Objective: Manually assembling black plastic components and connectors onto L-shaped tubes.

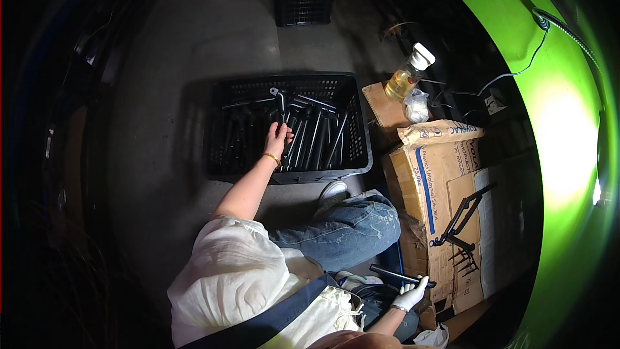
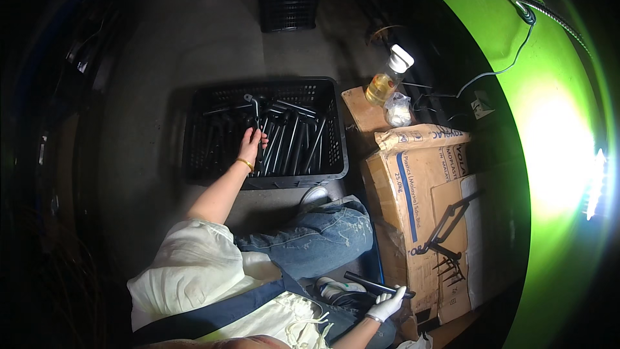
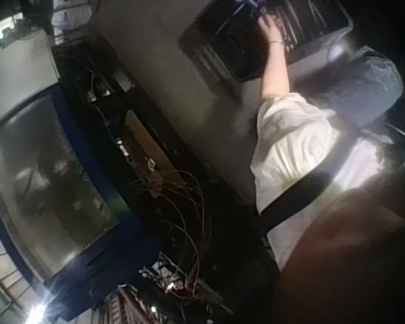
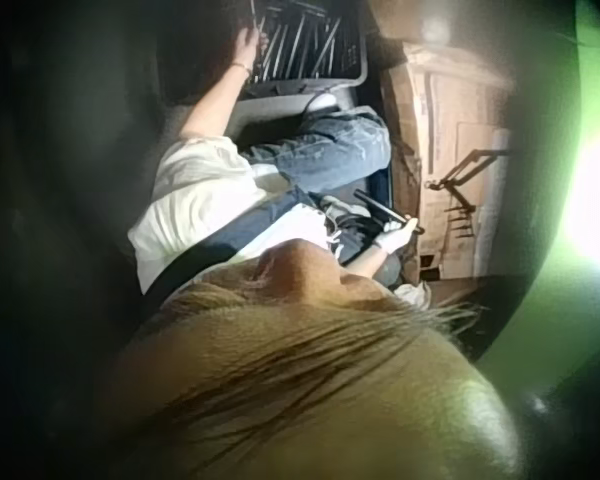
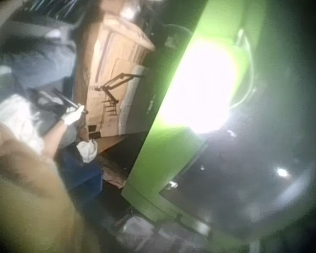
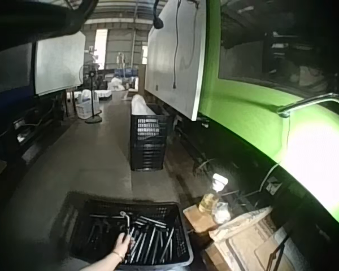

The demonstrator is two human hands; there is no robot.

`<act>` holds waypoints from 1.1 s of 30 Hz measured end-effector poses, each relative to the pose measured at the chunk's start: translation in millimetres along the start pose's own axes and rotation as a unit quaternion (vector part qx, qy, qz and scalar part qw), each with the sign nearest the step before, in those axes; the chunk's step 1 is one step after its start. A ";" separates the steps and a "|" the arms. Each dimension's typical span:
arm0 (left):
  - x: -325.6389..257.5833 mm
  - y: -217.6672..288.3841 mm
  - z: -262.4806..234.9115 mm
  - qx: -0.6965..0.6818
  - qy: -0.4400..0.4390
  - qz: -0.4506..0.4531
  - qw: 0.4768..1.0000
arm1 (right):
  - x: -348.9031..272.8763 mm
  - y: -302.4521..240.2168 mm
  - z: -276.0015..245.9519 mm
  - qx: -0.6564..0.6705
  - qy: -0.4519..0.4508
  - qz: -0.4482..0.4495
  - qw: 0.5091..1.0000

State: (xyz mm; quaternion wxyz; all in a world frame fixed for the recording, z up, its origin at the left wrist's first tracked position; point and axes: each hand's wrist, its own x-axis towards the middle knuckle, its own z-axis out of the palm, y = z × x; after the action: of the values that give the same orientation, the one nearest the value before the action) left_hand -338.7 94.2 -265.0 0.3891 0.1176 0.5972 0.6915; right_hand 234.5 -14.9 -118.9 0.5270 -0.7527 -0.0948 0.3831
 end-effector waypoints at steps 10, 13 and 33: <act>-6.4 -0.9 -2.1 0.067 0.073 0.014 0.995 | 6.7 2.6 -9.6 -0.013 -0.016 0.001 1.000; 5.6 -6.5 -19.1 0.160 0.108 -0.011 0.981 | 9.8 3.1 -16.5 -0.032 -0.043 0.008 0.999; -10.0 -3.0 -53.9 0.584 0.027 -0.131 0.801 | -6.9 -8.2 -20.1 0.061 -0.058 -0.013 0.996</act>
State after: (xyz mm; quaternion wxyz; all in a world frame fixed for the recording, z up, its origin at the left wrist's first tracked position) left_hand -364.7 47.7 -278.8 0.3174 0.2251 0.9077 0.1570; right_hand 245.5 -29.7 -105.4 0.5708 -0.6940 -0.1112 0.4245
